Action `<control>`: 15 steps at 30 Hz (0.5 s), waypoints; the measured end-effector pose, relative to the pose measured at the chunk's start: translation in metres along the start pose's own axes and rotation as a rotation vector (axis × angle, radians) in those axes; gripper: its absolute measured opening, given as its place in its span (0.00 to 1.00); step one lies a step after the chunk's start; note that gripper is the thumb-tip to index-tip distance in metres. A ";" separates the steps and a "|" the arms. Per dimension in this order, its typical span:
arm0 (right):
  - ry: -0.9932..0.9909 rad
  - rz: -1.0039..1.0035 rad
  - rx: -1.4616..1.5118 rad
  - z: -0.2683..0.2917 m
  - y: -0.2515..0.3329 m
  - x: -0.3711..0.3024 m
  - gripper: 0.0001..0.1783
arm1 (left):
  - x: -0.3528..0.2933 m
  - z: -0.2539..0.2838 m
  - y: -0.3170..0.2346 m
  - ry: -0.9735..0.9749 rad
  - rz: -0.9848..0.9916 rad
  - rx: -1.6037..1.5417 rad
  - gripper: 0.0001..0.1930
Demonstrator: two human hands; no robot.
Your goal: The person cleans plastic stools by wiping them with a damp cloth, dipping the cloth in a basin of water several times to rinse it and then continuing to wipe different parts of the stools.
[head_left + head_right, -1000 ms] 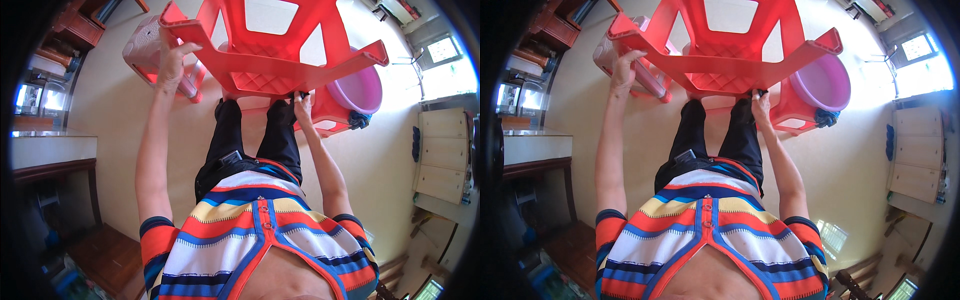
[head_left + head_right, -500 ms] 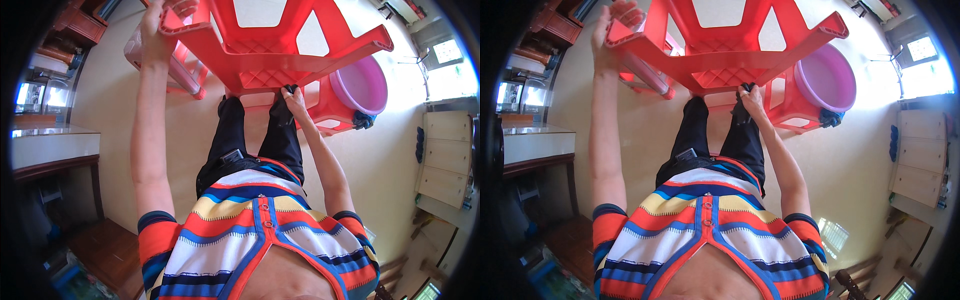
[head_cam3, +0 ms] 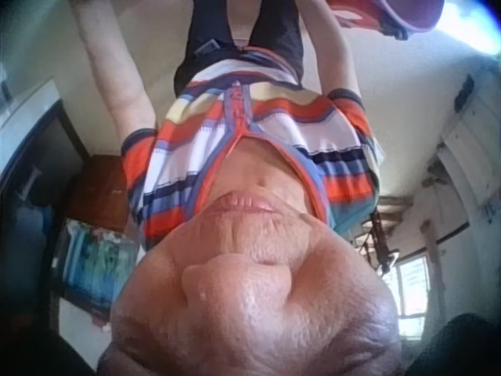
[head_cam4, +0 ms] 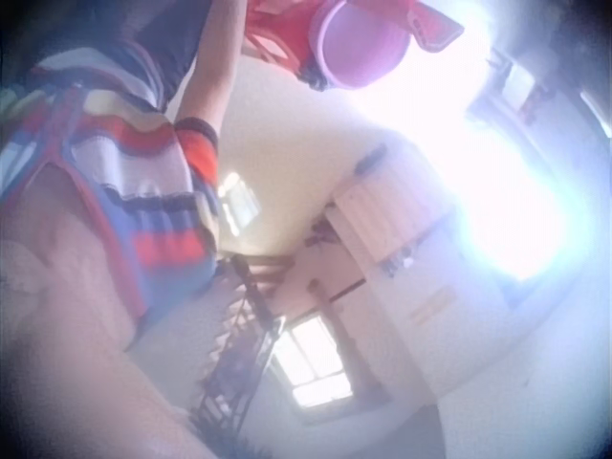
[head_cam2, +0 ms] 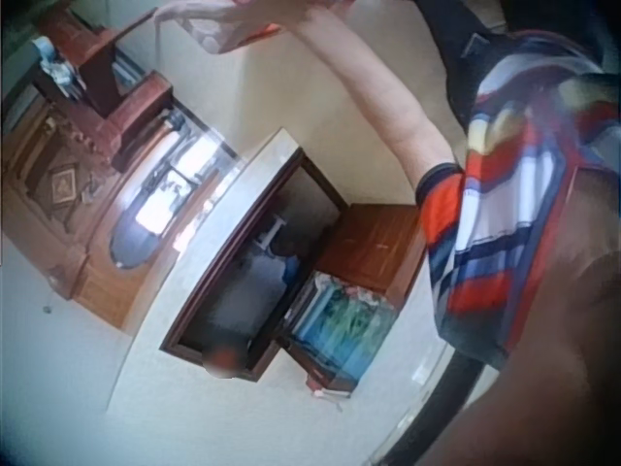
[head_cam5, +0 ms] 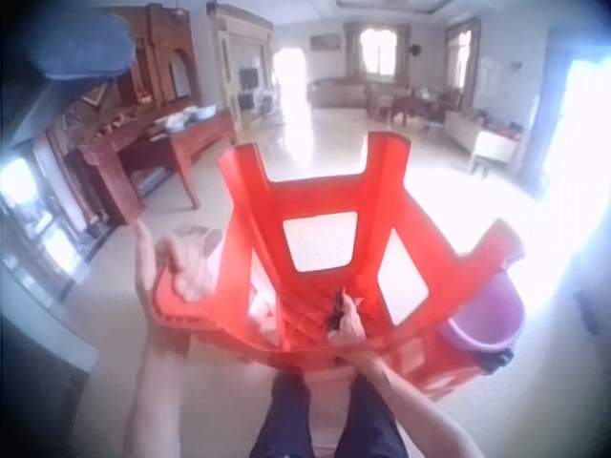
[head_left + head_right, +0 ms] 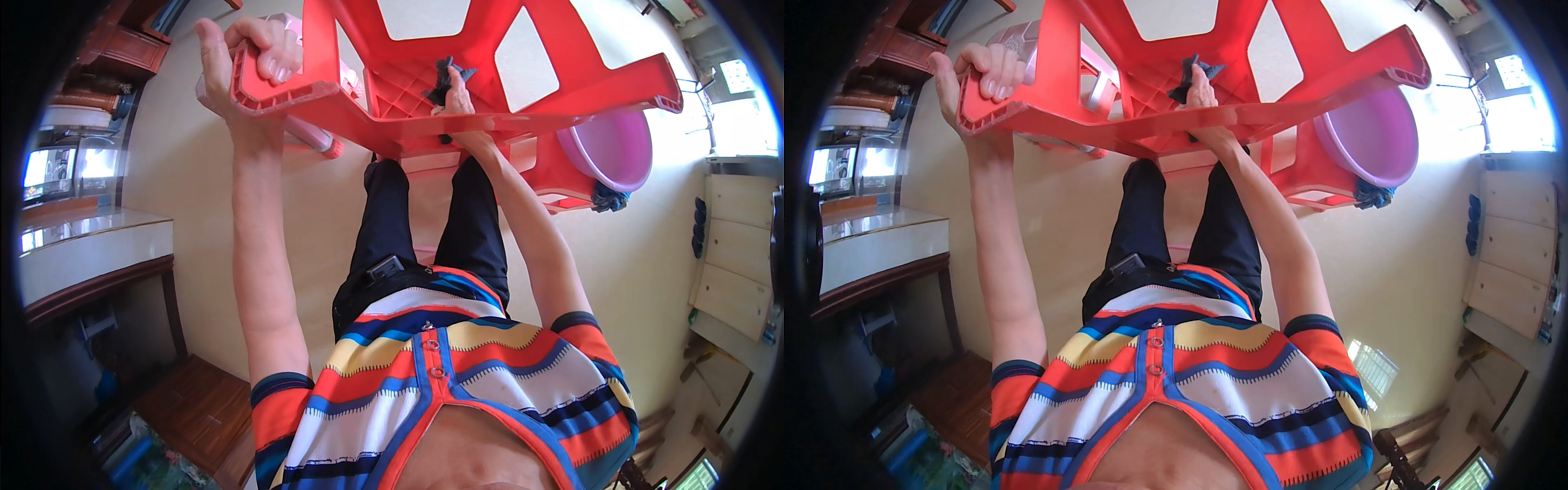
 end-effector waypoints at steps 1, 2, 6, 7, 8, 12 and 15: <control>-0.046 0.088 -0.151 -0.010 -0.010 0.002 0.37 | 0.003 -0.002 0.001 0.001 0.004 0.000 0.32; 0.224 -0.162 -0.263 -0.012 -0.001 0.000 0.38 | 0.003 -0.001 0.002 0.001 -0.001 -0.011 0.31; 0.250 0.097 -0.606 -0.058 -0.049 -0.022 0.34 | 0.003 0.002 0.003 0.019 0.019 -0.110 0.29; 0.251 0.093 -0.605 -0.063 -0.060 -0.023 0.34 | 0.004 0.003 0.005 0.019 0.023 -0.110 0.29; 0.258 0.130 -0.632 -0.068 -0.061 -0.026 0.32 | 0.004 0.004 0.004 0.033 0.029 -0.121 0.28; 0.304 0.204 -0.657 -0.074 -0.062 -0.027 0.22 | 0.004 0.004 0.004 0.050 0.049 -0.152 0.27; 0.461 0.137 -0.625 -0.075 -0.054 -0.024 0.18 | 0.001 0.004 0.001 0.019 0.071 -0.173 0.27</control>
Point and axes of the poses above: each hand's wrist, its own x-axis towards the middle knuckle, its own z-axis out of the back of the hand, y = z × x, the point moved 1 cm from there along x, towards the middle knuckle, and after that the axes turned 11 degrees about -z, right-handed, at the moved point
